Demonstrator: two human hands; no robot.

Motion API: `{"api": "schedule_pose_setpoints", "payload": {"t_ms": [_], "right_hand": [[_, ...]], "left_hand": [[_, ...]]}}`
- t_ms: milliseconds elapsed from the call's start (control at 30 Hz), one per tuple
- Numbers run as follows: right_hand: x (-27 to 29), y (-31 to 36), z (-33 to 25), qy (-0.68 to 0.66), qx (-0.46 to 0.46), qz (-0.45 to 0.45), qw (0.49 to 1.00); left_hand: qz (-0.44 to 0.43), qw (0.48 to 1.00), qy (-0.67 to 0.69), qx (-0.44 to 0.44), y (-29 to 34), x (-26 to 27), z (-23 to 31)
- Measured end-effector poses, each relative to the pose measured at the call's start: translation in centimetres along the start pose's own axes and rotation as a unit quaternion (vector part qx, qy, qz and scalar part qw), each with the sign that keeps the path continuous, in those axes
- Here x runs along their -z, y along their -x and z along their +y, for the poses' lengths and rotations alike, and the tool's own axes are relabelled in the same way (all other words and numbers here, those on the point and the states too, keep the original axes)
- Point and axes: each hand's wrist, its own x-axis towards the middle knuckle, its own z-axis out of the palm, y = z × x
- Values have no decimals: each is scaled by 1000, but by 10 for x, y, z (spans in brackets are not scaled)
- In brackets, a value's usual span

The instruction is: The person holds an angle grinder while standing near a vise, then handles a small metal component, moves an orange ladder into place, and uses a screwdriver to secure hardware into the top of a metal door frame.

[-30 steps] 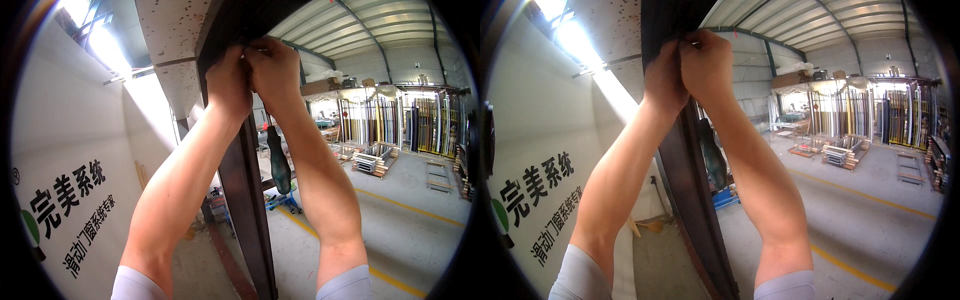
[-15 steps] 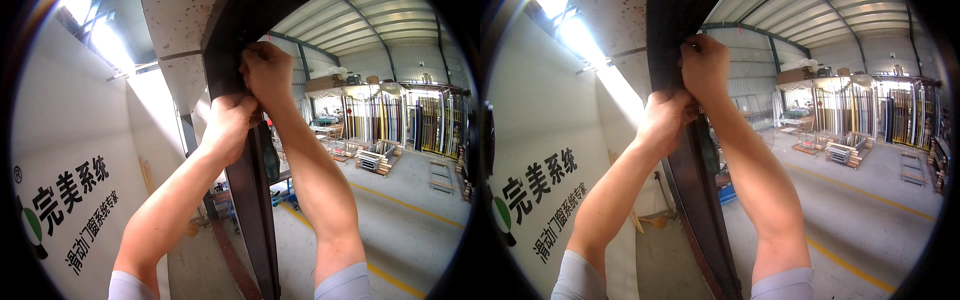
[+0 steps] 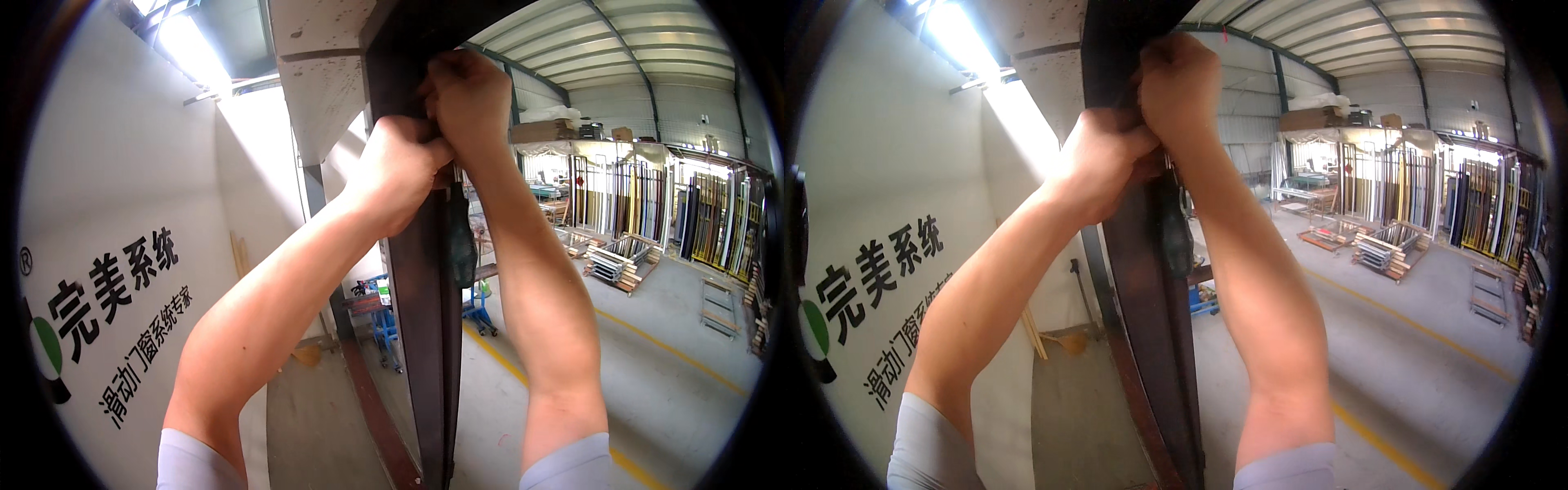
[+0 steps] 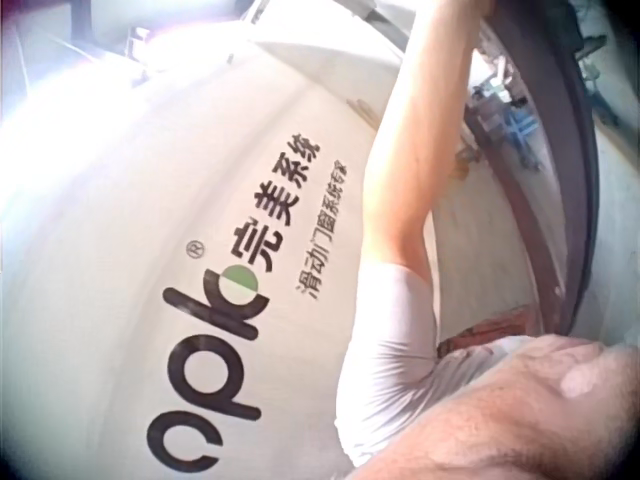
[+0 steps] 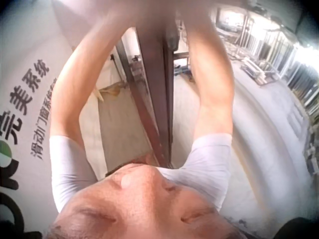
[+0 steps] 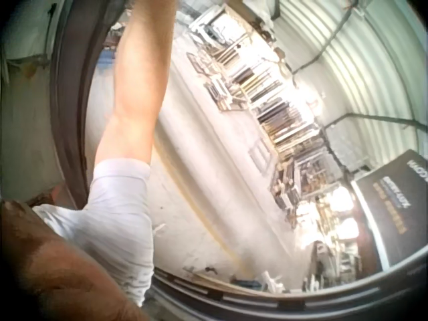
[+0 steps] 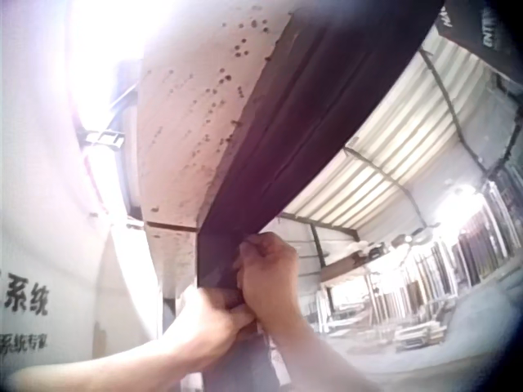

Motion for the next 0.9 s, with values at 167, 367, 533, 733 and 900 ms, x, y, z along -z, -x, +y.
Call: {"api": "schedule_pose_setpoints", "payload": {"t_ms": [167, 367, 533, 733, 900], "right_hand": [[1, -1, -5, 8, -35, -21, 999], [0, 2, -11, -46, -76, -14, 996], [1, 0, -11, -57, -89, -10, 994], [7, -6, -15, -15, -80, -54, 995], [6, -4, -24, 9, -97, -42, 994]], "left_hand": [[-31, 999, 32, -18, -6, 4, -1], [-24, 1000, -10, 10, -5, 5, 8], [-21, 999, -9, 35, -6, 5, 14], [-4, 995, -90, 39, -15, 2, 13], [66, 994, -67, 51, -18, -9, 15]]}}
